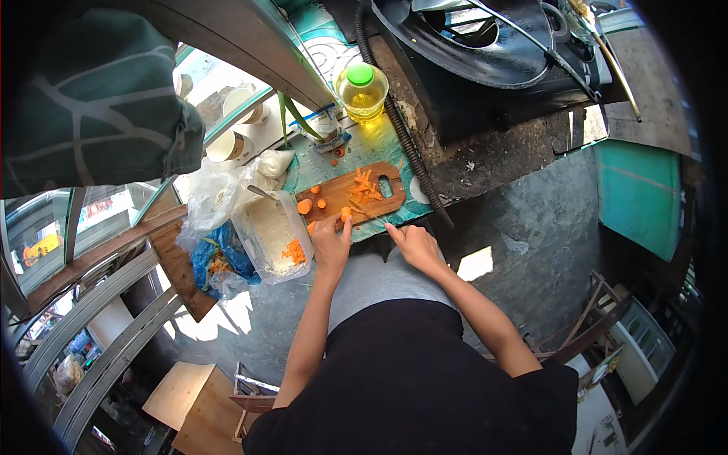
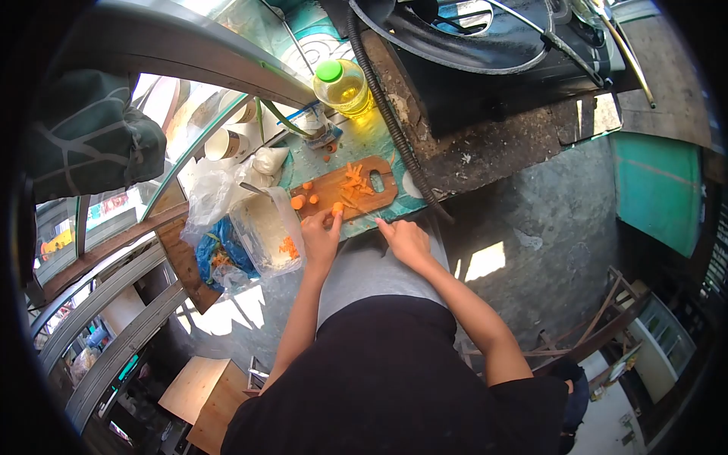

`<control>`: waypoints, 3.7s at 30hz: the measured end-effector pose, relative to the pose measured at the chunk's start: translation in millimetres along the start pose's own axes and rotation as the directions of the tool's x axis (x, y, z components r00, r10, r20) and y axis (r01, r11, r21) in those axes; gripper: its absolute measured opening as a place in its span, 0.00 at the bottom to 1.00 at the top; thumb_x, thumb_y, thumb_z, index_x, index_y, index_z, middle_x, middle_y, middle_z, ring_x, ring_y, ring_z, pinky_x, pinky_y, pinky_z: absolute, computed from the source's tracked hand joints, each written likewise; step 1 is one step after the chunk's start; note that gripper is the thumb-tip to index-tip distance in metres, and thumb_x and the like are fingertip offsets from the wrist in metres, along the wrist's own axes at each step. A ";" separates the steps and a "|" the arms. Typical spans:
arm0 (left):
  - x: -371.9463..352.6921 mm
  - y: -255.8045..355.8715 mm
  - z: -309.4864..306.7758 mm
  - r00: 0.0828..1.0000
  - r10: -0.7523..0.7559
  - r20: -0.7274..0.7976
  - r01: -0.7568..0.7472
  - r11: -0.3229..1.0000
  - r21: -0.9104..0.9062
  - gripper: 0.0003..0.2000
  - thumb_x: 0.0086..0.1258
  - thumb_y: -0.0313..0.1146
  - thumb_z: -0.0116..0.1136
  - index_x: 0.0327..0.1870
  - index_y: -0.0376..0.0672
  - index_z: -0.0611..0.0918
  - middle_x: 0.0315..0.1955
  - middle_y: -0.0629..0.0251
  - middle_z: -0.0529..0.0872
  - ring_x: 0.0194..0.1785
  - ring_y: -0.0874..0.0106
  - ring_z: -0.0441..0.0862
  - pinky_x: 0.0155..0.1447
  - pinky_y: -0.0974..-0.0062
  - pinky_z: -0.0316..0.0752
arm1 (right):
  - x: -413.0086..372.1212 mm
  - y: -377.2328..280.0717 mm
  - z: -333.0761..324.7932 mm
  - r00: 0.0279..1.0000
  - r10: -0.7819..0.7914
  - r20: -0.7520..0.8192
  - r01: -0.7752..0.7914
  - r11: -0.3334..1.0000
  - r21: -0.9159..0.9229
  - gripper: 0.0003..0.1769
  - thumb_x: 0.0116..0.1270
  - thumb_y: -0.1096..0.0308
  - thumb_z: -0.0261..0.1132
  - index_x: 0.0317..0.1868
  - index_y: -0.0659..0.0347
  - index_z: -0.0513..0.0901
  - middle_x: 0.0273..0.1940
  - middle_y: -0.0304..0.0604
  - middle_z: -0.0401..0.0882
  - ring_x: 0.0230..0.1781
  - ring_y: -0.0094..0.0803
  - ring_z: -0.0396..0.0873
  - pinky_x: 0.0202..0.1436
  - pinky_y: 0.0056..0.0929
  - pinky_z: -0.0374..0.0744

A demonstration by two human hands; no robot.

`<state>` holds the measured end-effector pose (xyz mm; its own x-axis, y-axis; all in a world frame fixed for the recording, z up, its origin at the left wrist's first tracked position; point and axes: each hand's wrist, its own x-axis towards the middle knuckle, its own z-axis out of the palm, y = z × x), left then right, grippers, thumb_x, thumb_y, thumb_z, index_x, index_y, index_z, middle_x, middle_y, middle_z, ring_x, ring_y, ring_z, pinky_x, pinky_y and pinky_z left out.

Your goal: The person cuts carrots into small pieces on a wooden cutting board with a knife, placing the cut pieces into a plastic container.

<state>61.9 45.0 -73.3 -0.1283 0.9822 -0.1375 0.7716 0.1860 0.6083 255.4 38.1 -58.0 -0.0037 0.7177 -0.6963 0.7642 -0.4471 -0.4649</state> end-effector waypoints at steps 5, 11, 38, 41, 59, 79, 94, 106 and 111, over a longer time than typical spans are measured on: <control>2.8 0.4 2.1 0.993 -0.122 -0.007 0.122 0.993 -0.010 0.13 0.61 0.36 0.68 0.37 0.33 0.86 0.26 0.54 0.87 0.30 0.64 0.83 0.39 0.68 0.76 | -9.6 -7.3 0.9 0.997 0.040 0.070 -0.042 0.998 0.038 0.36 0.70 0.37 0.50 0.24 0.63 0.84 0.26 0.56 0.82 0.33 0.55 0.82 0.40 0.49 0.77; 3.8 4.6 1.4 0.960 -0.277 0.045 0.280 0.951 -0.134 0.13 0.61 0.36 0.65 0.37 0.32 0.85 0.25 0.54 0.85 0.32 0.61 0.81 0.42 0.65 0.75 | 3.0 10.3 18.9 0.993 0.080 0.085 -0.083 0.996 0.027 0.37 0.69 0.36 0.50 0.27 0.65 0.85 0.29 0.58 0.83 0.36 0.57 0.82 0.42 0.50 0.76; 4.2 -20.5 -71.6 0.994 -0.050 0.097 0.032 0.984 0.174 0.11 0.60 0.26 0.61 0.43 0.34 0.83 0.37 0.50 0.84 0.37 0.58 0.85 0.42 0.63 0.78 | 2.3 12.8 -6.1 0.990 -0.140 0.014 0.140 0.978 -0.155 0.34 0.70 0.39 0.52 0.28 0.64 0.84 0.26 0.57 0.82 0.32 0.54 0.82 0.38 0.48 0.77; 2.2 -30.5 -47.7 0.972 -0.003 0.235 -0.091 0.917 0.389 0.09 0.60 0.24 0.59 0.41 0.33 0.81 0.34 0.49 0.83 0.36 0.56 0.86 0.40 0.62 0.81 | 6.0 18.0 -2.0 0.986 -0.166 -0.018 0.161 0.976 -0.146 0.35 0.70 0.39 0.52 0.23 0.65 0.81 0.24 0.56 0.80 0.29 0.54 0.81 0.34 0.47 0.75; -5.2 7.4 -23.6 0.983 0.079 0.164 -0.062 0.992 -0.108 0.13 0.55 0.26 0.64 0.40 0.37 0.75 0.40 0.55 0.78 0.41 0.57 0.81 0.43 0.62 0.77 | -3.0 20.4 -14.7 0.997 -0.072 0.007 0.072 0.995 -0.062 0.35 0.69 0.37 0.52 0.27 0.64 0.84 0.26 0.57 0.82 0.33 0.54 0.83 0.40 0.46 0.77; -14.7 24.8 21.2 0.998 0.047 -0.051 -0.048 0.999 -0.006 0.19 0.64 0.26 0.60 0.57 0.35 0.78 0.49 0.50 0.78 0.50 0.53 0.80 0.51 0.64 0.77 | -0.8 22.9 -2.1 0.996 -0.044 -0.080 0.041 0.998 -0.037 0.36 0.70 0.39 0.53 0.22 0.67 0.79 0.22 0.58 0.78 0.30 0.55 0.81 0.35 0.47 0.75; -3.2 20.1 26.4 0.998 0.053 -0.024 -0.053 0.999 0.003 0.08 0.63 0.24 0.59 0.41 0.31 0.83 0.35 0.48 0.82 0.40 0.52 0.80 0.46 0.62 0.75 | -22.7 -2.2 -12.8 0.980 -0.148 -0.132 0.118 0.970 -0.210 0.31 0.71 0.43 0.52 0.24 0.62 0.83 0.21 0.55 0.80 0.24 0.53 0.81 0.31 0.47 0.78; 2.2 17.8 27.5 0.991 0.034 0.128 -0.042 0.997 0.065 0.13 0.63 0.22 0.57 0.47 0.27 0.82 0.35 0.49 0.80 0.42 0.53 0.78 0.47 0.62 0.75 | -2.2 -1.7 -22.2 0.988 -0.154 0.012 0.154 0.971 -0.181 0.35 0.72 0.42 0.49 0.23 0.65 0.83 0.22 0.56 0.80 0.26 0.53 0.81 0.34 0.47 0.78; 3.0 17.9 27.2 0.990 0.035 0.134 -0.040 0.998 0.038 0.13 0.63 0.22 0.57 0.48 0.27 0.82 0.34 0.48 0.80 0.41 0.54 0.78 0.46 0.62 0.75 | 4.4 8.0 -8.4 0.993 -0.096 0.074 0.105 0.987 -0.121 0.36 0.72 0.40 0.49 0.24 0.64 0.84 0.25 0.58 0.81 0.30 0.55 0.82 0.35 0.48 0.78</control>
<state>92.3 50.5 -84.1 -0.0169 0.9755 -0.2195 0.7993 0.1450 0.5831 266.9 42.2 -60.2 -0.1248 0.7160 -0.6869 0.8322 -0.3014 -0.4654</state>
